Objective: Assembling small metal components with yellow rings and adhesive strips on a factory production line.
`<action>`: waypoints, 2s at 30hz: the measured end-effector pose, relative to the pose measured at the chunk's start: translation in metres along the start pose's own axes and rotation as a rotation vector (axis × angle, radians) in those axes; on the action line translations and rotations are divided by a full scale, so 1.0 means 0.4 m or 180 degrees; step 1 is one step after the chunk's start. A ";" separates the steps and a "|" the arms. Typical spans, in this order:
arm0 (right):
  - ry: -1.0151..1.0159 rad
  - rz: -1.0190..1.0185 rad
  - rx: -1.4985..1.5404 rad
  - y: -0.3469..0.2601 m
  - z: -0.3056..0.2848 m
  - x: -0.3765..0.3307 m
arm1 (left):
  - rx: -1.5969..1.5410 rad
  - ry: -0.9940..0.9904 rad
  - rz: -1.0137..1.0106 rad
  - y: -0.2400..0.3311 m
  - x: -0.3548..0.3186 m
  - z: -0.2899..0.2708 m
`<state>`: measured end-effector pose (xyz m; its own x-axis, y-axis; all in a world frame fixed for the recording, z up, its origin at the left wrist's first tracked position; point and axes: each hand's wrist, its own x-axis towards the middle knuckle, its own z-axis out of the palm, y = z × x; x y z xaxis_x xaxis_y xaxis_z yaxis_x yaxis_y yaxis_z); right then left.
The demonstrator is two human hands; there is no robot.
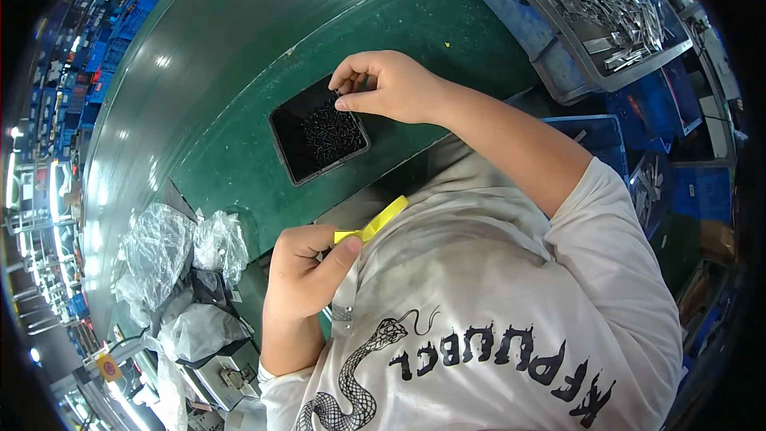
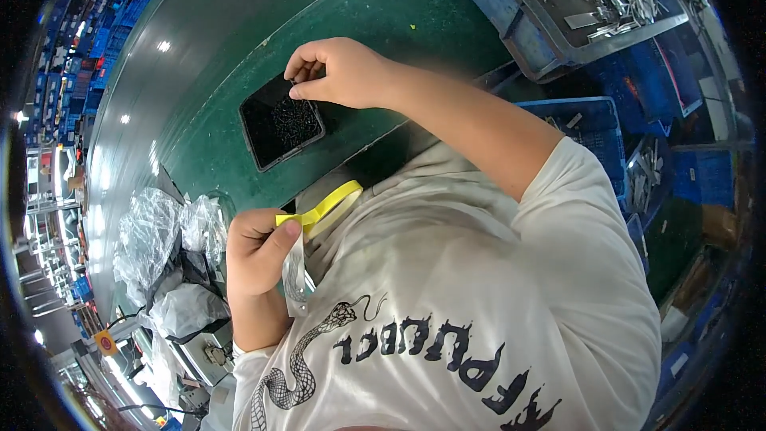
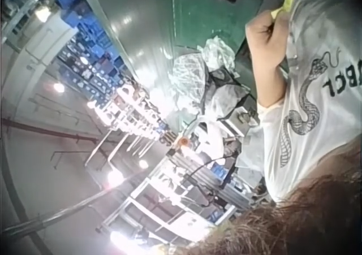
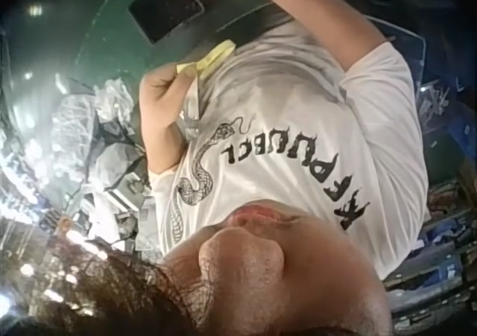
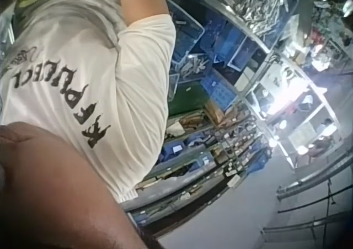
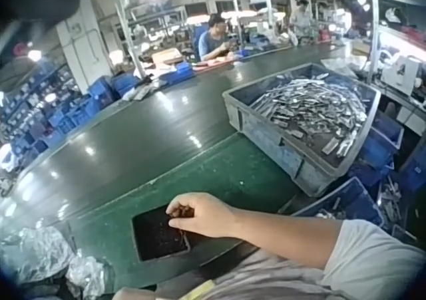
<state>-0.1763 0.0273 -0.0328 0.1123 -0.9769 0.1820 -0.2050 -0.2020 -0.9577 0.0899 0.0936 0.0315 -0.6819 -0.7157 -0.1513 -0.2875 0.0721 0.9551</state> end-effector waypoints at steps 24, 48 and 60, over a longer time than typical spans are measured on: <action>-0.0122 0.0113 0.0174 0.021 -0.007 0.016 | -0.0006 -0.0167 -0.0241 0.003 0.008 -0.010; -0.0661 -0.0754 -0.0011 -0.087 0.001 -0.173 | -0.0214 0.0083 0.0032 0.004 0.036 0.011; -0.0274 -0.0967 -0.1155 -0.119 -0.018 -0.241 | -0.0709 0.0619 -0.0235 0.030 0.121 0.043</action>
<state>-0.1844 0.1304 -0.0029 0.2967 -0.8635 0.4078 -0.4749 -0.5039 -0.7215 0.0420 0.0717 0.0312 -0.5168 -0.8345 -0.1913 -0.1624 -0.1238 0.9789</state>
